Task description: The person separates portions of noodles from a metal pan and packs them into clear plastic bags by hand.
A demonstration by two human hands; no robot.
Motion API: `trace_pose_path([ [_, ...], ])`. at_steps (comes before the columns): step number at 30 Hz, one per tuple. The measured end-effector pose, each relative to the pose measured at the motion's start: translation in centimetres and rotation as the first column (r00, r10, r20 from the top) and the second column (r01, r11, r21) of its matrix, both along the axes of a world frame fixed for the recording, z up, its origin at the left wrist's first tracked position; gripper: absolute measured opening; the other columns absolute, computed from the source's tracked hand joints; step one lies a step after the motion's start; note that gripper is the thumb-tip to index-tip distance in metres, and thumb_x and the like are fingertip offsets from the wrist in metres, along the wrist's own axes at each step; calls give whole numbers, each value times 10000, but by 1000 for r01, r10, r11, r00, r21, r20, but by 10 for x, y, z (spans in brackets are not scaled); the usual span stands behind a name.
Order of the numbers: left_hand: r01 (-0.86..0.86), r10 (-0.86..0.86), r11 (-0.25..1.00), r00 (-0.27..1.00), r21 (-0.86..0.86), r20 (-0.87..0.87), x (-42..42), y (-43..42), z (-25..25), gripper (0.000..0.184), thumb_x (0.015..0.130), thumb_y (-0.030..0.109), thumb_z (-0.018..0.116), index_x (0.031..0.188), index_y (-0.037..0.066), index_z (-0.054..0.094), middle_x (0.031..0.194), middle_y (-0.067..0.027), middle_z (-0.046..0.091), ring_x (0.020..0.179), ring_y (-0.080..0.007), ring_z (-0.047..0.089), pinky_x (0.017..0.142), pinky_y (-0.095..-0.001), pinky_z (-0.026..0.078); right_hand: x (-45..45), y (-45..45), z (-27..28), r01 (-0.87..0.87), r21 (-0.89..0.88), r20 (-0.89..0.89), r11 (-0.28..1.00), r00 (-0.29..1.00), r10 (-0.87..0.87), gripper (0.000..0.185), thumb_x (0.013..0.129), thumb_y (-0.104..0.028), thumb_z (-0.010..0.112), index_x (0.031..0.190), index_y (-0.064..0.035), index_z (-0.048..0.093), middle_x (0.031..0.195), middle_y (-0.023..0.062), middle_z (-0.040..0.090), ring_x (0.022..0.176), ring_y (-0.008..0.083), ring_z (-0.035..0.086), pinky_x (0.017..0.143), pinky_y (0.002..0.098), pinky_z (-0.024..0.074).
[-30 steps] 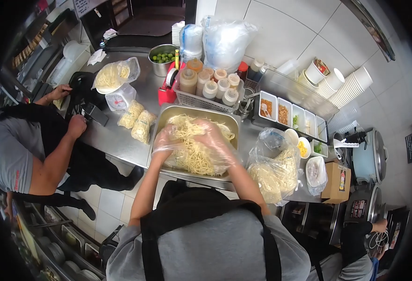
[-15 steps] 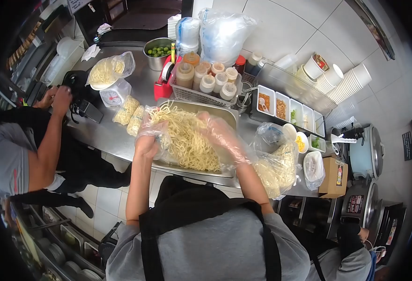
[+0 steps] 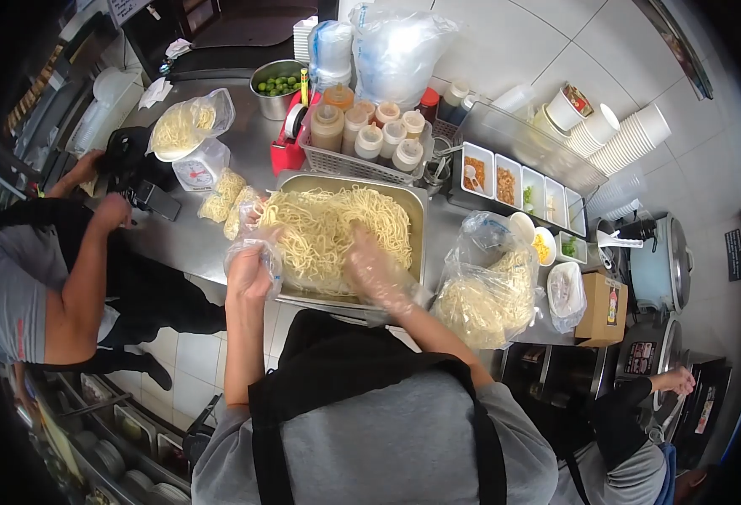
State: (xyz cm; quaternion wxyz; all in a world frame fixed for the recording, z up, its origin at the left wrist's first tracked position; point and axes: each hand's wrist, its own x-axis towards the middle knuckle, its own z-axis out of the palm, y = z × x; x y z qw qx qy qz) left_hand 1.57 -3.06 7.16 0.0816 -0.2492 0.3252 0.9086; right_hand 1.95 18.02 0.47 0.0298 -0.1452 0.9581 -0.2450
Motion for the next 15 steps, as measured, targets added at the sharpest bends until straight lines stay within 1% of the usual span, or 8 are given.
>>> trace_pose_path([
  [2,-33,33,999,998,1,45,1,-2,6,483,870,-92,389,1306,113,410,1219,-106,521,1056,-208,553,904,-317,473,-14,14,-5,-5,-345,46,938,999,23,430,797,2,554,1218,24,470,1124,232,508,857,305,611,729,373,531],
  [5,17,-52,989,969,-145,-242,-2,-11,-26,503,837,-113,416,1292,101,412,1169,-85,538,965,-181,575,815,-289,499,-23,34,41,261,-847,334,464,939,83,437,742,-18,620,1167,-6,522,1103,179,531,862,254,603,767,309,501],
  [7,59,-123,978,938,-202,-324,-4,-13,-42,486,819,-101,467,1265,92,445,1229,-102,509,1027,-200,564,844,-299,493,-21,40,103,180,-872,242,456,967,81,407,718,-51,663,1114,-27,572,1132,155,531,917,240,591,827,290,476],
  [9,60,-184,944,912,-326,-366,-3,-8,-37,485,786,-106,520,1234,74,471,1214,-96,516,1043,-193,555,852,-293,482,-30,49,127,-223,-538,-230,813,967,113,392,701,11,677,1084,-12,595,1173,148,543,976,201,595,848,285,481],
  [10,39,-207,908,907,-417,-366,-2,-2,-30,493,762,-118,548,1217,60,482,1170,-82,537,1028,-176,551,847,-282,472,-30,48,139,-205,-482,-278,852,958,74,398,695,-13,692,1083,-23,602,1181,138,543,992,216,591,871,296,473],
  [12,-89,-369,670,822,-737,-434,-4,6,-28,513,734,-137,568,1205,53,492,1137,-72,552,1022,-158,542,839,-278,466,-31,45,155,-156,-364,-374,918,927,9,411,685,-61,721,1081,-43,616,1198,119,541,1025,246,584,915,316,455],
  [13,-121,-342,692,813,-711,-471,-11,7,-43,505,685,-168,593,1137,50,537,1084,-61,564,1006,-159,542,851,-260,436,-40,41,155,-160,-373,-314,914,949,38,462,658,-98,743,1100,-64,613,1208,119,540,1060,275,567,934,342,444],
  [15,-171,-424,572,776,-802,-467,-12,7,-60,503,679,-145,603,1138,51,539,1090,-54,561,1033,-164,524,903,-284,406,-40,30,141,-226,-746,-227,626,971,80,445,659,-93,739,1085,-54,613,1177,124,547,1058,275,565,926,348,441],
])
